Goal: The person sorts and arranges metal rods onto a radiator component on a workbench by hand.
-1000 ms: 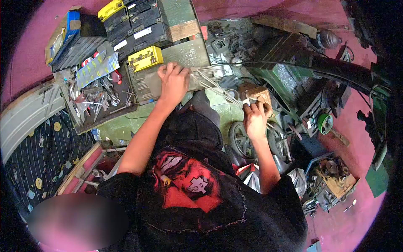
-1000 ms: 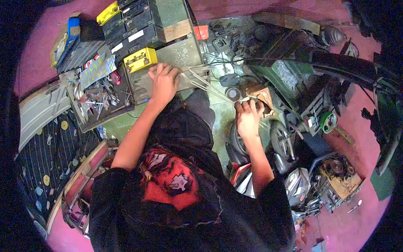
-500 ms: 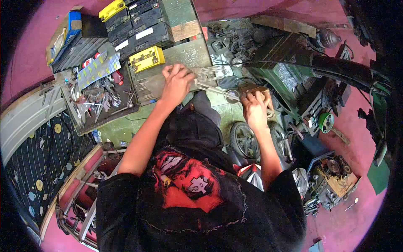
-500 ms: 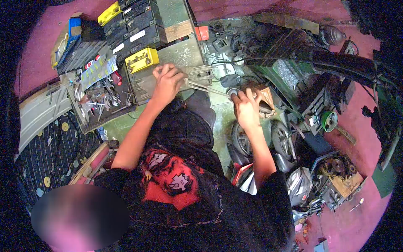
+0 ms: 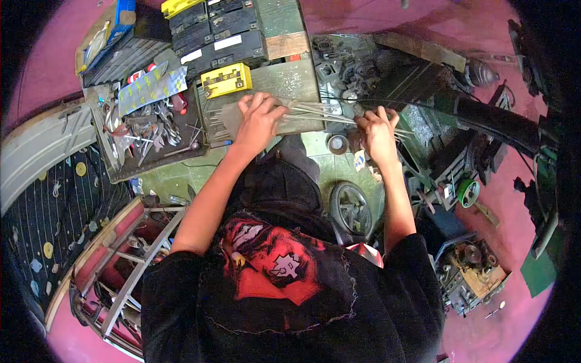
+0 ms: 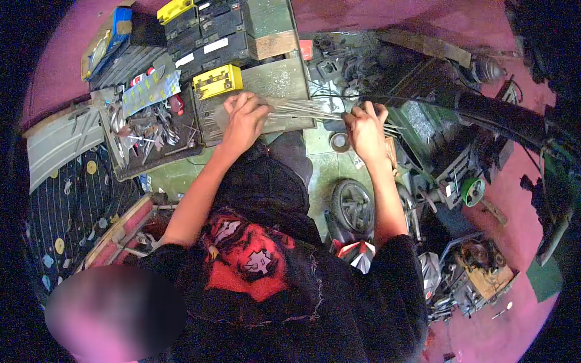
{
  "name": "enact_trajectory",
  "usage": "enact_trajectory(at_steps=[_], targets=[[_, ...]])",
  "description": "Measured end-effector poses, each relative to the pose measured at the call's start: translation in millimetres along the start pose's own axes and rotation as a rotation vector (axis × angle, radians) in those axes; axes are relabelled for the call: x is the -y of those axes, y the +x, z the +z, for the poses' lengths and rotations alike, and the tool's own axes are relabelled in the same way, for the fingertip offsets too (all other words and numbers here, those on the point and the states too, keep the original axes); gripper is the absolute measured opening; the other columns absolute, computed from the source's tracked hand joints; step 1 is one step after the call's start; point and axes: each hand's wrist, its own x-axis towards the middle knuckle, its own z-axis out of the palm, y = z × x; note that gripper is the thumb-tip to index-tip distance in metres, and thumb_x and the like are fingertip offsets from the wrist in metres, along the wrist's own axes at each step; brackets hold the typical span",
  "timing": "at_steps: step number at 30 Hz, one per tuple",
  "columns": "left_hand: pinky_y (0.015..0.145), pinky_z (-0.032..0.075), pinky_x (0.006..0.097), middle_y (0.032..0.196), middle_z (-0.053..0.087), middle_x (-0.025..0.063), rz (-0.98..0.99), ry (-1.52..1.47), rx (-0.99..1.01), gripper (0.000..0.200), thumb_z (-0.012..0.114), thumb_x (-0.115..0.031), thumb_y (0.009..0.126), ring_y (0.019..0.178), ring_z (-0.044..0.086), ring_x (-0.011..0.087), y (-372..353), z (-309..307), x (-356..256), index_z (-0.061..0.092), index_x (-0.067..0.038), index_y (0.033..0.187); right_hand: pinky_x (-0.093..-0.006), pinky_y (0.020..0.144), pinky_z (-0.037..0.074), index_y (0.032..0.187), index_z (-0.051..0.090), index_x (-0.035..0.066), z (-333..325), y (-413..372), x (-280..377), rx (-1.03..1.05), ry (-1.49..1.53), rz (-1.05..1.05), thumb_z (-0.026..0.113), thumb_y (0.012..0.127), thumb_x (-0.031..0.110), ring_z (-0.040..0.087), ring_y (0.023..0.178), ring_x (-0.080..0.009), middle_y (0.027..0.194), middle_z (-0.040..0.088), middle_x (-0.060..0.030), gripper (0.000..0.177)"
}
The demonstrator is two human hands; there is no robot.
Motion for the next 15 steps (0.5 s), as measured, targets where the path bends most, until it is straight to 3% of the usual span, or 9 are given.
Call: enact_trajectory(at_steps=[4,10,15], targets=[[0.109,0.03,0.0535,0.119,0.065,0.006,0.0,0.029,0.064,0.027,0.072,-0.008,0.081,0.126,0.053,0.0269,-2,-1,-2,0.076,-0.015,0.107,-0.0533,0.105,0.034,0.1,0.079,0.011,11,2,-3,0.072,0.058,0.016,0.075,0.076,0.013,0.057,0.105,-0.0303,0.09,0.064,-0.0077,0.025],[0.114,0.027,0.0565,0.138,0.056,0.0068,0.125,0.152,0.223,0.026,0.067,-0.016,0.087,0.136,0.045,0.0284,-1,-7,-9,0.077,-0.016,0.111,-0.0517,0.099,0.037,0.095,0.079,0.011,22,5,-7,0.037,0.059,0.006,0.076,0.076,0.01,0.06,0.101,-0.029,0.088,0.068,-0.0067,0.02],[0.115,0.026,0.0575,0.14,0.055,0.0052,0.074,0.233,0.243,0.023,0.064,-0.021,0.089,0.139,0.043,0.0277,-1,1,3,0.077,-0.015,0.107,-0.0501,0.099,0.035,0.097,0.079,0.011,22,3,-11,0.06,0.12,0.02,0.075,0.077,0.01,0.059,0.101,-0.0282,0.089,0.068,-0.0066,0.02]])
